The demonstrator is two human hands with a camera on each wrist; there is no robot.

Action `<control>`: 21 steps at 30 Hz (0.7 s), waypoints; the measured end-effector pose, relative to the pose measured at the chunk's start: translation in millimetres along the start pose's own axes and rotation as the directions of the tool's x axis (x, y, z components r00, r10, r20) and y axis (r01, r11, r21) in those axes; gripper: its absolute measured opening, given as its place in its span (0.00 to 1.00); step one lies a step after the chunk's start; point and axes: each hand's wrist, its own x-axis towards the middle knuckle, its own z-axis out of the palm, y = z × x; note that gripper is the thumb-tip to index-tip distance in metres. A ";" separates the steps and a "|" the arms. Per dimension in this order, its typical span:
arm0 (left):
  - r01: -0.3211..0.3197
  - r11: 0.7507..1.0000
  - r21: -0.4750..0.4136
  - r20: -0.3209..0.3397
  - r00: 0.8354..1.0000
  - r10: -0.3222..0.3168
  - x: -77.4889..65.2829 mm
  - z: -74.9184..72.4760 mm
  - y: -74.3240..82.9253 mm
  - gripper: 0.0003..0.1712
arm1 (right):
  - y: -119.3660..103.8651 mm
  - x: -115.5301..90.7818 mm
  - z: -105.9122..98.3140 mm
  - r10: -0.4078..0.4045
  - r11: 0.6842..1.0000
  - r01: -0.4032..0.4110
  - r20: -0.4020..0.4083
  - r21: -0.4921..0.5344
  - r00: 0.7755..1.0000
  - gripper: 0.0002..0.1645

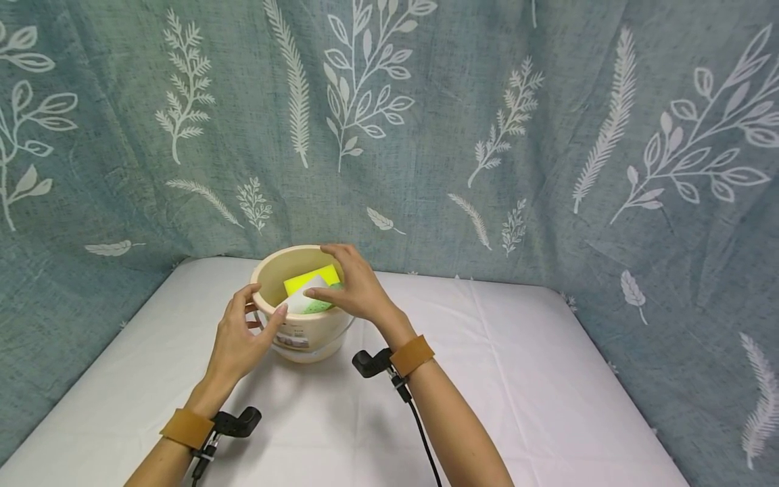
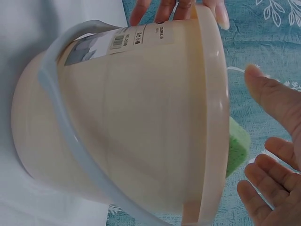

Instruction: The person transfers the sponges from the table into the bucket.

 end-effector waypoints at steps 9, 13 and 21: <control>-0.004 1.000 -0.006 0.009 1.000 0.005 2.1 2.8 2.5 0.45 | 1.5 -11.1 -7.6 0.018 1.000 -0.018 -0.026 0.006 0.999 0.49; -0.005 1.000 -0.005 0.000 1.000 0.005 1.6 3.6 1.5 0.45 | 2.3 -20.8 -13.5 0.036 0.999 -0.035 -0.044 0.006 0.998 0.48; -0.046 0.997 0.066 -0.069 0.996 0.051 -1.2 -3.6 9.0 0.50 | 4.4 -53.1 -35.2 0.062 0.998 -0.063 -0.056 -0.029 0.997 0.47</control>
